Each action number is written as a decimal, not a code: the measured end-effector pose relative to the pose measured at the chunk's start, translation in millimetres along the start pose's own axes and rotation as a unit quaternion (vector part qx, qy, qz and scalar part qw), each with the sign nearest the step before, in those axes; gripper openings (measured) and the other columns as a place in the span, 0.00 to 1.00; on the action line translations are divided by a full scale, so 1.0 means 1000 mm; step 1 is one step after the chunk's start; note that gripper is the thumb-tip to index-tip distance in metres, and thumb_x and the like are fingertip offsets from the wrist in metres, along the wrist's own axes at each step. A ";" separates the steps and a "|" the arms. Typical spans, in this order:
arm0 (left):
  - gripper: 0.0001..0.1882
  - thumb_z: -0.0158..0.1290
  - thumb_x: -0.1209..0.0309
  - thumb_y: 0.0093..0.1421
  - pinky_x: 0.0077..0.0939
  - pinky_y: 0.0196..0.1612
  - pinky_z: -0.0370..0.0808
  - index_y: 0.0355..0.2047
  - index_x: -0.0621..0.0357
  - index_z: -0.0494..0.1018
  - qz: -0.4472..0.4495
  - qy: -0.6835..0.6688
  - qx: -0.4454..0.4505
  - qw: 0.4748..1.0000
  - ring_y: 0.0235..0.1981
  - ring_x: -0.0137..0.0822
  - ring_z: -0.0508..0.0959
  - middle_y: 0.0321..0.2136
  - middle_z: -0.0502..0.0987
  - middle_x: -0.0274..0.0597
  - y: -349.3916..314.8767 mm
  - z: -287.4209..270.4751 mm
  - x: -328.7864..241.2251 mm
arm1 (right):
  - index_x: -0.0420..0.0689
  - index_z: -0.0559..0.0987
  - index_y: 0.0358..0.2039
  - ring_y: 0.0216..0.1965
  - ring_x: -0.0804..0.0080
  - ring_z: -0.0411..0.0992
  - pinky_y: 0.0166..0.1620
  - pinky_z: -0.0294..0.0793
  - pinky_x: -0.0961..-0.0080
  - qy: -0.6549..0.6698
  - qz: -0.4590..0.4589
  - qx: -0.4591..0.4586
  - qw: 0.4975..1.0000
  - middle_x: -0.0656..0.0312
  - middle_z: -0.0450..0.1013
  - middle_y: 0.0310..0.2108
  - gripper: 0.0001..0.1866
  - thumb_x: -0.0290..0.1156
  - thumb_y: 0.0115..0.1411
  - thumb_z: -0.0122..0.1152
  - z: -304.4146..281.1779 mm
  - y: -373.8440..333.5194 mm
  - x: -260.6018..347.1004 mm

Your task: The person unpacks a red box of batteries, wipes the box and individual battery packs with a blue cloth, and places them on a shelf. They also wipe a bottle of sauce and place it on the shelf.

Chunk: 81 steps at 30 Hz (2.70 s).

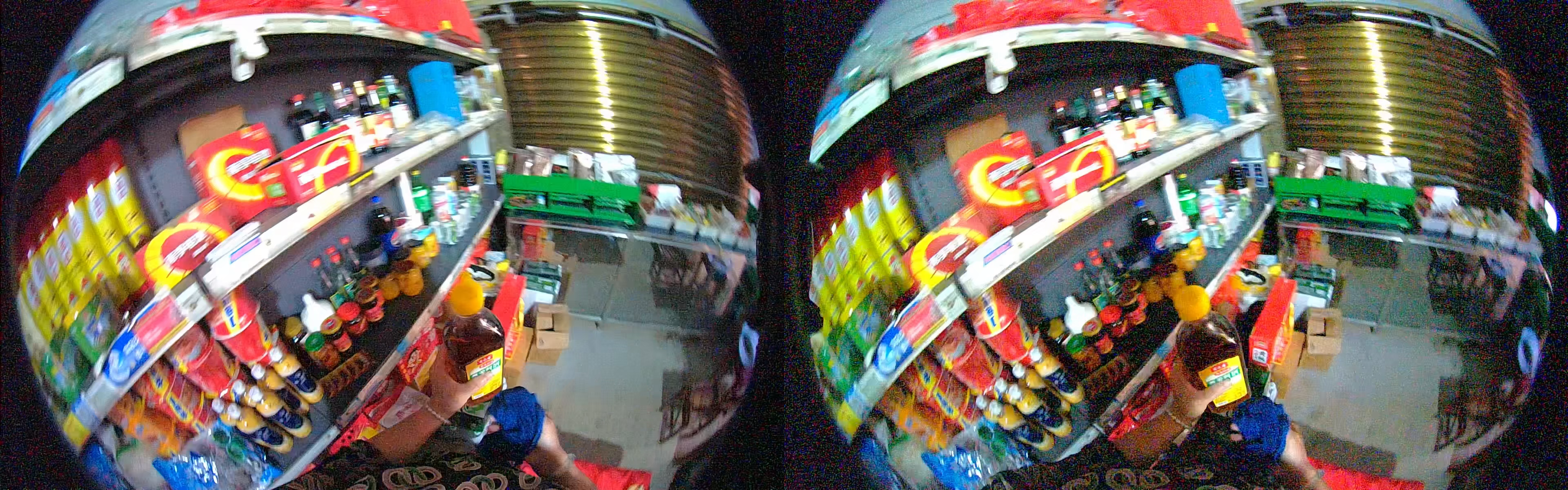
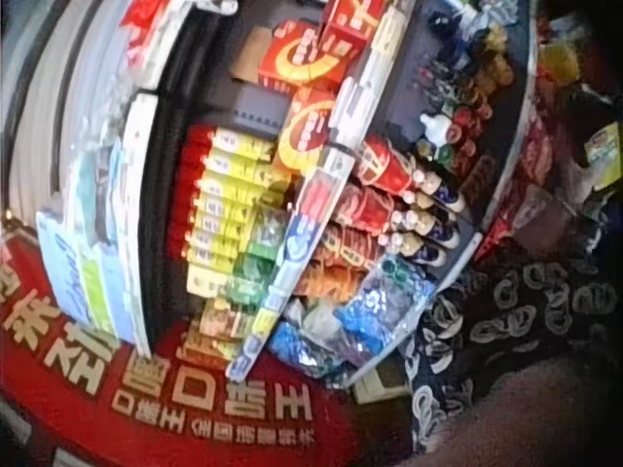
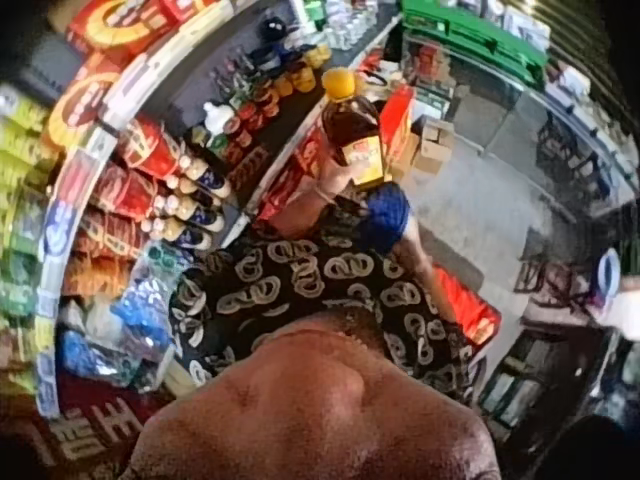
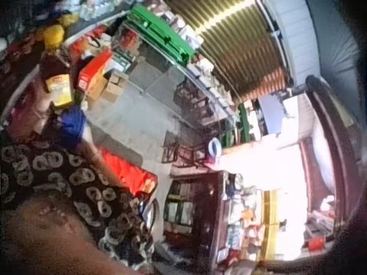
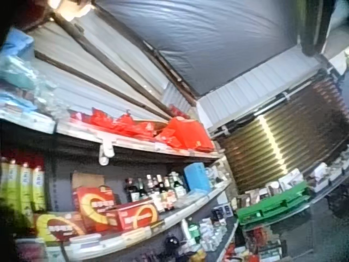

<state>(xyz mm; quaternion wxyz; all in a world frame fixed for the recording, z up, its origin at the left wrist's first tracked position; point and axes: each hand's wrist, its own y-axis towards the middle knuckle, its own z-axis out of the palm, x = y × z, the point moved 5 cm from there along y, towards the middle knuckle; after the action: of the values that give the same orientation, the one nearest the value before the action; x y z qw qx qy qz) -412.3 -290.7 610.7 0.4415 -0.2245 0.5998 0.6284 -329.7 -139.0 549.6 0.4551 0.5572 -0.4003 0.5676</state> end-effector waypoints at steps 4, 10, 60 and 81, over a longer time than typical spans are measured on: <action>0.32 0.58 0.81 0.40 0.31 0.47 0.66 0.47 0.61 0.58 -0.043 -0.037 -0.050 0.997 0.42 0.35 0.70 0.40 0.69 0.43 -0.015 -0.005 -0.001 | 0.38 0.66 0.45 0.33 0.68 0.70 0.36 0.72 0.69 0.343 -0.068 -0.143 0.926 0.57 0.70 0.35 0.19 0.31 0.53 0.51 -0.009 0.002 0.040; 0.31 0.59 0.72 0.43 0.28 0.50 0.62 0.47 0.62 0.59 -0.016 0.045 -0.066 0.997 0.44 0.33 0.69 0.43 0.68 0.42 -0.026 -0.016 -0.002 | 0.37 0.63 0.44 0.38 0.68 0.66 0.40 0.67 0.76 -0.013 -0.286 -0.181 0.941 0.56 0.66 0.39 0.19 0.30 0.53 0.51 0.047 0.026 0.064; 0.42 0.65 0.68 0.35 0.33 0.45 0.68 0.49 0.64 0.55 -0.042 0.113 -0.001 0.993 0.42 0.38 0.71 0.41 0.68 0.46 -0.039 -0.099 0.002 | 0.45 0.66 0.47 0.45 0.66 0.65 0.48 0.65 0.68 0.474 0.199 0.175 0.840 0.59 0.65 0.47 0.25 0.46 0.52 0.53 0.083 0.107 -0.015; 0.31 0.58 0.78 0.36 0.30 0.41 0.71 0.44 0.64 0.61 -0.081 0.063 -0.115 0.988 0.37 0.35 0.74 0.37 0.72 0.44 -0.035 -0.073 0.023 | 0.42 0.69 0.42 0.44 0.67 0.62 0.50 0.59 0.69 0.799 0.126 0.211 0.549 0.58 0.66 0.41 0.14 0.27 0.54 0.43 0.044 0.131 -0.065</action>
<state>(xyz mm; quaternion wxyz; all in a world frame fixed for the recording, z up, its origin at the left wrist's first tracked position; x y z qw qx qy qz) -413.0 -357.7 559.7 0.4234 -0.3605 0.5297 0.6404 -446.3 -220.6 494.4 0.3806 -0.1014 0.1933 0.8986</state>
